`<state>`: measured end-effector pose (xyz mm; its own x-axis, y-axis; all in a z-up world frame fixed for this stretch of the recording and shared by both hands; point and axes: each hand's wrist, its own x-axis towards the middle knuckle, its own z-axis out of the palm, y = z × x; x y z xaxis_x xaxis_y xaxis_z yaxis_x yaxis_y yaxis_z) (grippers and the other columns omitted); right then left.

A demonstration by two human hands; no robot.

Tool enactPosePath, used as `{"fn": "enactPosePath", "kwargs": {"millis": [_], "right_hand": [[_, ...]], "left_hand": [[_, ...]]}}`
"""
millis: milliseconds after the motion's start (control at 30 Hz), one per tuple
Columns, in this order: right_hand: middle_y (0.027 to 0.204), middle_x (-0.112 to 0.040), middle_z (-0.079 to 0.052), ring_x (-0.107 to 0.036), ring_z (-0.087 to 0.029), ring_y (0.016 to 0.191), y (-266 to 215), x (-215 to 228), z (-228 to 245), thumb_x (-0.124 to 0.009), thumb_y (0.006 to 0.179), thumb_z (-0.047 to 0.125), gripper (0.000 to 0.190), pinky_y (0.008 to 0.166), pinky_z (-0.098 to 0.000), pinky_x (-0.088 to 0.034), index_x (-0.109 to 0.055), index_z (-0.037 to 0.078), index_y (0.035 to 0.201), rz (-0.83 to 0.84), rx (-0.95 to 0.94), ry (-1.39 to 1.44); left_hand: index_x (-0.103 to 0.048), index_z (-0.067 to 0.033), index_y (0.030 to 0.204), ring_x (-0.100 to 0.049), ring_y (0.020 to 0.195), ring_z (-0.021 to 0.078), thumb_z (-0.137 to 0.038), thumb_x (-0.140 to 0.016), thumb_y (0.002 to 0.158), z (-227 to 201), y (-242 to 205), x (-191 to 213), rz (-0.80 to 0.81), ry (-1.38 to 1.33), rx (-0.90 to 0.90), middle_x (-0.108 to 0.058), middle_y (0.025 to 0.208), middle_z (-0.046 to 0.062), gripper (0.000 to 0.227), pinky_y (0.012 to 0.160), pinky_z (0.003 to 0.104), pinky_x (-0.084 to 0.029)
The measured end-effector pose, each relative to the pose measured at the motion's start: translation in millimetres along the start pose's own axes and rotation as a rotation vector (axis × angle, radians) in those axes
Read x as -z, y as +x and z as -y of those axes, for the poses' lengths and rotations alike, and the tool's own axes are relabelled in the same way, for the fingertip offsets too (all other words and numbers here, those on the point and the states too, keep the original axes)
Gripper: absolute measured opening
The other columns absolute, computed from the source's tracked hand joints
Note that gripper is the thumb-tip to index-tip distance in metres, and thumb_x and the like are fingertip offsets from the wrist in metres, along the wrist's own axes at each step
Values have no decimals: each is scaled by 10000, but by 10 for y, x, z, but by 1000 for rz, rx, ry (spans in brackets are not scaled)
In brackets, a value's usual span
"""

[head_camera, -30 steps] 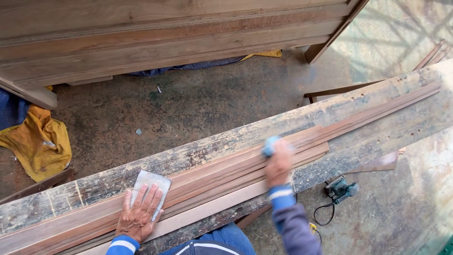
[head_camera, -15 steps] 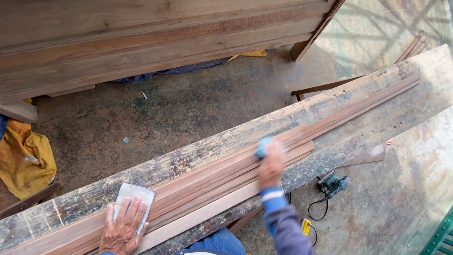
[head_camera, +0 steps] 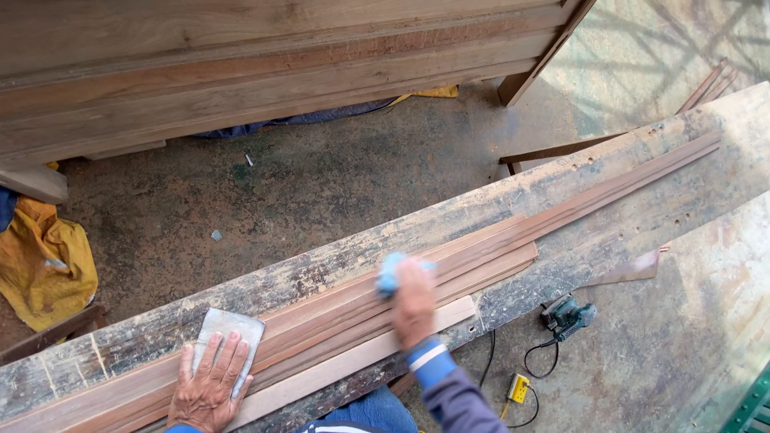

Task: Sand long thin wooden strips using a sanding block or sandpaper on a workbench.

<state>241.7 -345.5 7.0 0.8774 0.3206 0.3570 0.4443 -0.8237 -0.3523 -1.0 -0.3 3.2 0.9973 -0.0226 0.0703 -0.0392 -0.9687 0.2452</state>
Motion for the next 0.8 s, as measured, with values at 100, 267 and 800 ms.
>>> {"fn": "enactPosePath", "kwargs": {"millis": [100, 267, 800], "right_hand": [[1386, -636, -219, -591, -363, 1332, -87, 5, 152, -554, 956, 8, 416, 1187, -526, -409, -587, 1, 1371, 142, 227, 119], [1175, -695, -230, -663, -336, 1078, 461, 395, -916, -555, 995, 45, 292, 973, -448, -549, -637, -34, 1264, 62, 237, -43], [1320, -654, -160, -590, -312, 1277, 243, 163, -366, -533, 953, 22, 377, 1096, -467, -441, -610, 67, 1319, 349, 26, -19]], "left_hand": [[-365, -215, 1517, -226, 1520, 262, -478, -459, 918, -14, -12, 29, 11, 19, 0, -288, 1627, 2, 661, 1218, 643, -190], [-364, -217, 1509, -234, 1512, 266, -465, -487, 902, -31, 0, 33, 19, 29, 12, -292, 1618, -4, 668, 1207, 651, -205], [-357, -219, 1530, -246, 1501, 269, -446, -496, 924, -50, 12, 127, 79, 25, 11, -297, 1624, 16, 662, 1214, 616, -173]]}}
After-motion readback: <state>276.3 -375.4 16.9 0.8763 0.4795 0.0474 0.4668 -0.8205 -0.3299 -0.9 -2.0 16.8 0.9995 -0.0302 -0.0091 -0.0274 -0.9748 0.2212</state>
